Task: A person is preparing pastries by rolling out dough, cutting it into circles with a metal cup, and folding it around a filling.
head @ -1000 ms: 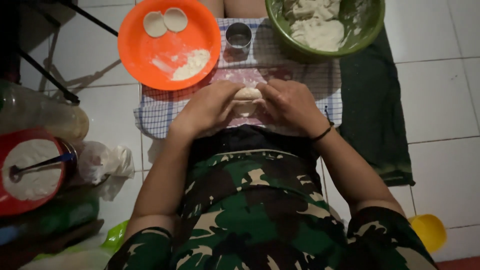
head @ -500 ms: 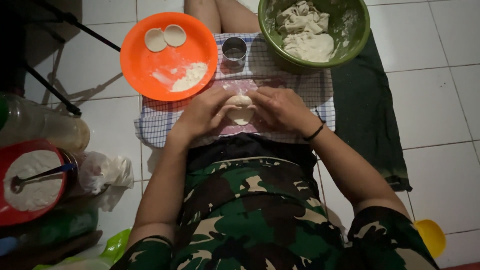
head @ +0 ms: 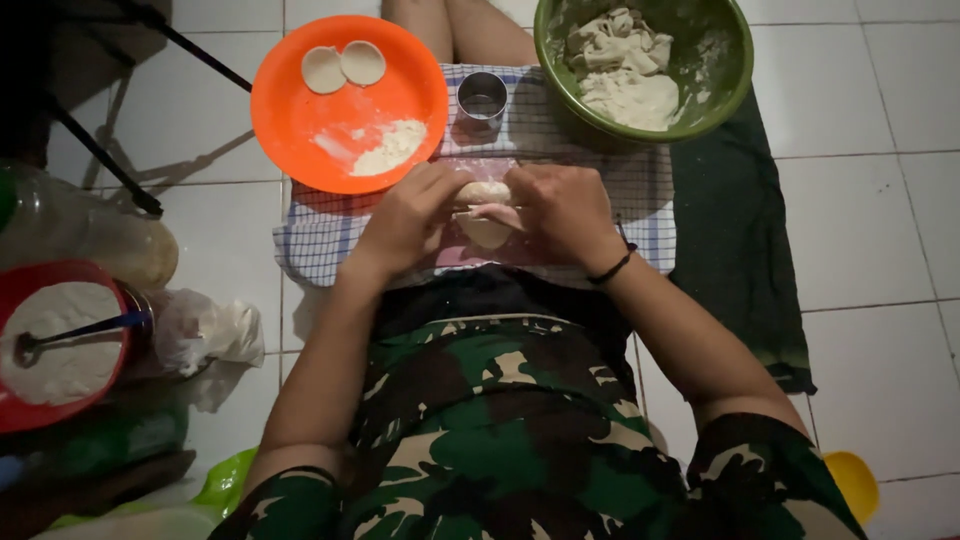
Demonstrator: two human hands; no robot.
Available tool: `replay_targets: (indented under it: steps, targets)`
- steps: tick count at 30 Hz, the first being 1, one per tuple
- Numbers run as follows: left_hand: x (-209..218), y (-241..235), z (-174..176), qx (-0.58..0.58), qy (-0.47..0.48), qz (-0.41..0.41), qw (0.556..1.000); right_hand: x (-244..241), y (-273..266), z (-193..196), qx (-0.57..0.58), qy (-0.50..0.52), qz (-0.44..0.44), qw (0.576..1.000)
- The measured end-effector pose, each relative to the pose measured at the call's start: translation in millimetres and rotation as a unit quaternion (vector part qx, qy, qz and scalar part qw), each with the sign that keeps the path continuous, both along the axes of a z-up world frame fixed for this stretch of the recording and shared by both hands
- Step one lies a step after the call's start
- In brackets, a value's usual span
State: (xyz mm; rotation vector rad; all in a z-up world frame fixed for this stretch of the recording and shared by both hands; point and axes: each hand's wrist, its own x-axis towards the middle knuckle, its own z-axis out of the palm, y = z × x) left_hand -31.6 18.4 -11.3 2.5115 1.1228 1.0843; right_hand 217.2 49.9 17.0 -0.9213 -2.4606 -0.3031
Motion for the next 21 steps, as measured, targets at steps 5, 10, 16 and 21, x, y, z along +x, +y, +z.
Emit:
replay_targets:
  steps: [5,10,16,21]
  targets:
    - [2,0,-2,0.015,-0.012,0.01,1.0,-1,9,-1,-0.043,0.015,0.028,0.999]
    - [2,4,-1,0.004,-0.04,-0.006,0.999,11,11,12,-0.202,0.014,0.096,0.975]
    - [3,2,3,-0.052,-0.129,-0.05,0.989,29,25,-12,-0.188,-0.005,0.17,0.967]
    - [10,3,-14,-0.031,-0.139,-0.006,0.99,22,19,-19,-0.022,0.041,0.095,0.994]
